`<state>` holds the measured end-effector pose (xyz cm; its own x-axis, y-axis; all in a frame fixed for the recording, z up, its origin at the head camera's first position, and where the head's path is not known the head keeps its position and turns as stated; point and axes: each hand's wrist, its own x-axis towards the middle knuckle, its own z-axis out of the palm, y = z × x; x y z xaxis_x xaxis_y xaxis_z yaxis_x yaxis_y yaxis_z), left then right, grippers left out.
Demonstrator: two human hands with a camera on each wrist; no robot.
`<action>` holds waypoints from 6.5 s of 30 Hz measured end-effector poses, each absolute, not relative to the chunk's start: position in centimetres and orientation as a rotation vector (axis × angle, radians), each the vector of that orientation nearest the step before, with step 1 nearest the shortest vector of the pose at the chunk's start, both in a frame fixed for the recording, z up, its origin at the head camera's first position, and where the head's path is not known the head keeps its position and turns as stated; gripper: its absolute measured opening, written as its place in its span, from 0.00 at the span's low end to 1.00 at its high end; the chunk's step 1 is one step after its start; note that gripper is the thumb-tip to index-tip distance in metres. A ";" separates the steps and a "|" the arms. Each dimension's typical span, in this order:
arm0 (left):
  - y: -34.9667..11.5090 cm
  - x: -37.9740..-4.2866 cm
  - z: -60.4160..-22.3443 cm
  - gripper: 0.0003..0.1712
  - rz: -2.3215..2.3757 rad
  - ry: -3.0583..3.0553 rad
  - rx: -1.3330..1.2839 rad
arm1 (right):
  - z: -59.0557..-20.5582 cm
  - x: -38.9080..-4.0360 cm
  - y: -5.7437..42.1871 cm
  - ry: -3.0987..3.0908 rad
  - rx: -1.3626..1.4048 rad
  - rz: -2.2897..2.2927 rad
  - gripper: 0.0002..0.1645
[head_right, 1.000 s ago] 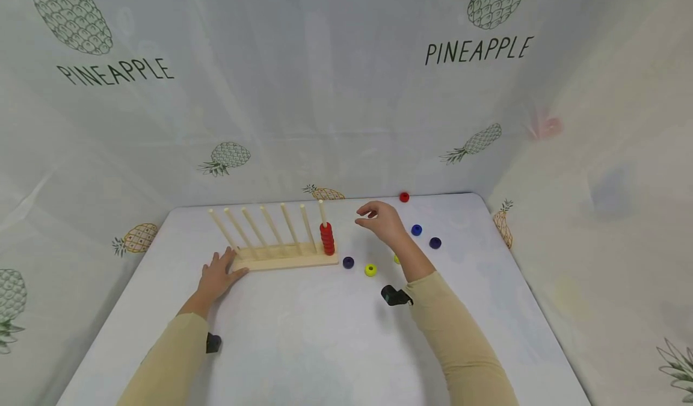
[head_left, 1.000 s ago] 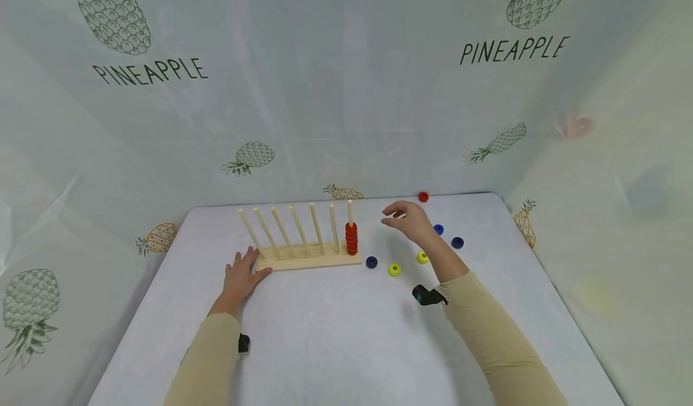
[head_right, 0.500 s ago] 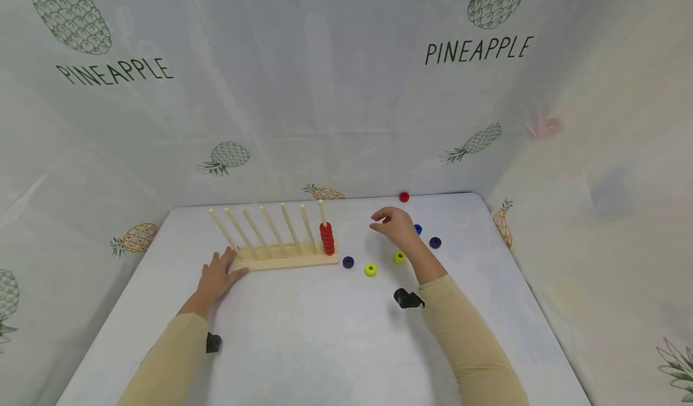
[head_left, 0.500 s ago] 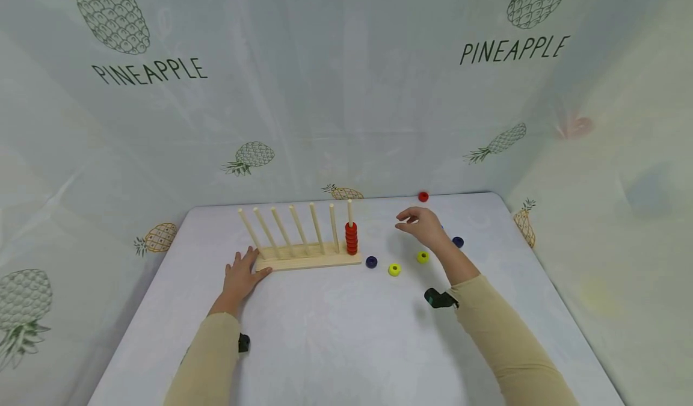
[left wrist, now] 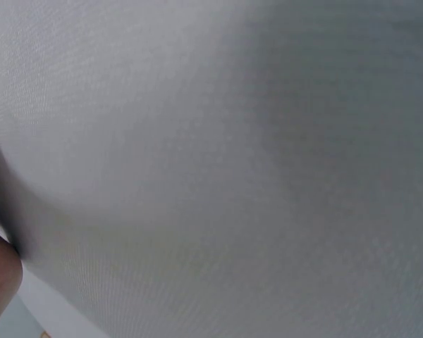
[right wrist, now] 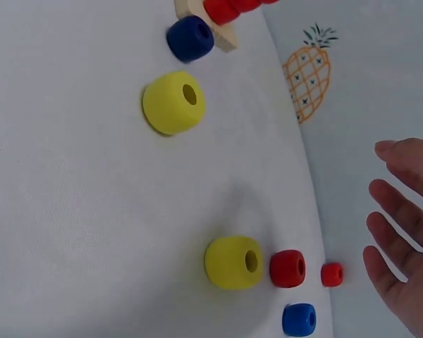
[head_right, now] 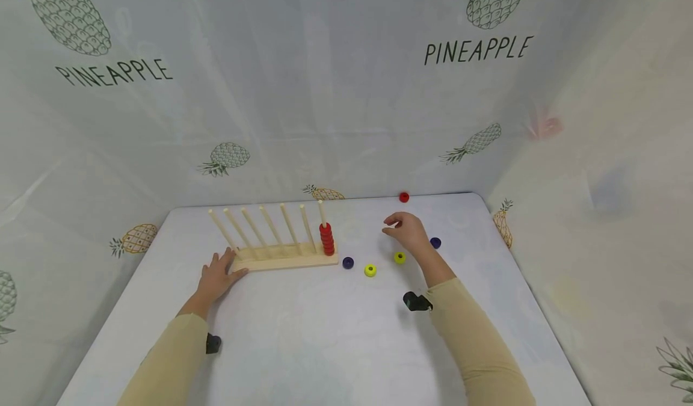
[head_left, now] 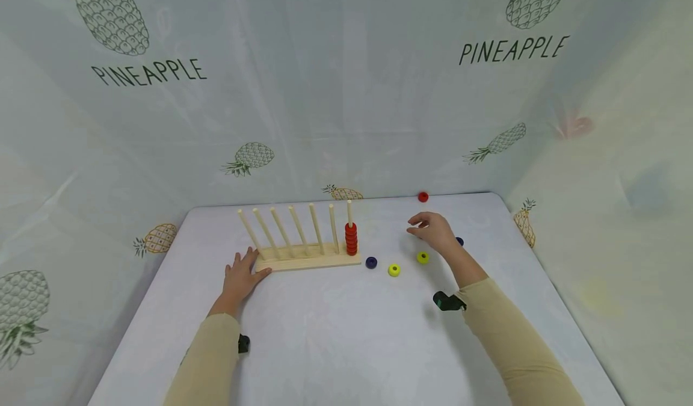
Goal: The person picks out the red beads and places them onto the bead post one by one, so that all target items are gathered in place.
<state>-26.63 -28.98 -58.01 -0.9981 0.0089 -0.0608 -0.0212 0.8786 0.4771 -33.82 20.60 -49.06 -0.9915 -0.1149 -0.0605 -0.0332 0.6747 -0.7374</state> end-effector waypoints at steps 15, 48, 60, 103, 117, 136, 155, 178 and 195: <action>-28.7 -26.5 -57.8 0.46 0.751 2.999 -0.011 | -51.2 -34.0 21.8 2.796 0.028 -1.250 0.19; -28.7 -26.5 -57.5 0.46 0.780 3.009 -0.002 | -55.7 -34.4 22.6 2.905 0.163 -1.239 0.17; -29.1 -26.8 -58.1 0.47 0.765 2.983 -0.017 | -56.4 -34.5 22.5 2.908 0.162 -1.268 0.16; -28.7 -26.3 -57.8 0.46 0.772 2.978 -0.030 | -56.3 -35.1 22.7 2.871 0.211 -1.213 0.15; -28.0 -25.0 -58.0 0.46 0.770 3.009 -0.047 | -55.9 -34.7 22.9 2.853 0.141 -1.275 0.15; -28.1 -24.9 -57.6 0.46 0.762 3.014 -0.030 | -51.8 -34.1 20.7 2.796 -0.059 -1.212 0.15; -28.1 -25.3 -57.6 0.45 0.784 3.010 -0.032 | -48.7 -33.6 18.9 2.774 -0.251 -1.253 0.13; -28.2 -25.4 -58.1 0.46 0.801 3.005 -0.035 | -43.8 -31.9 16.2 2.790 -0.452 -1.304 0.12; -28.2 -25.2 -58.0 0.47 0.799 2.996 -0.043 | -42.0 -31.2 14.7 2.833 -0.634 -1.357 0.11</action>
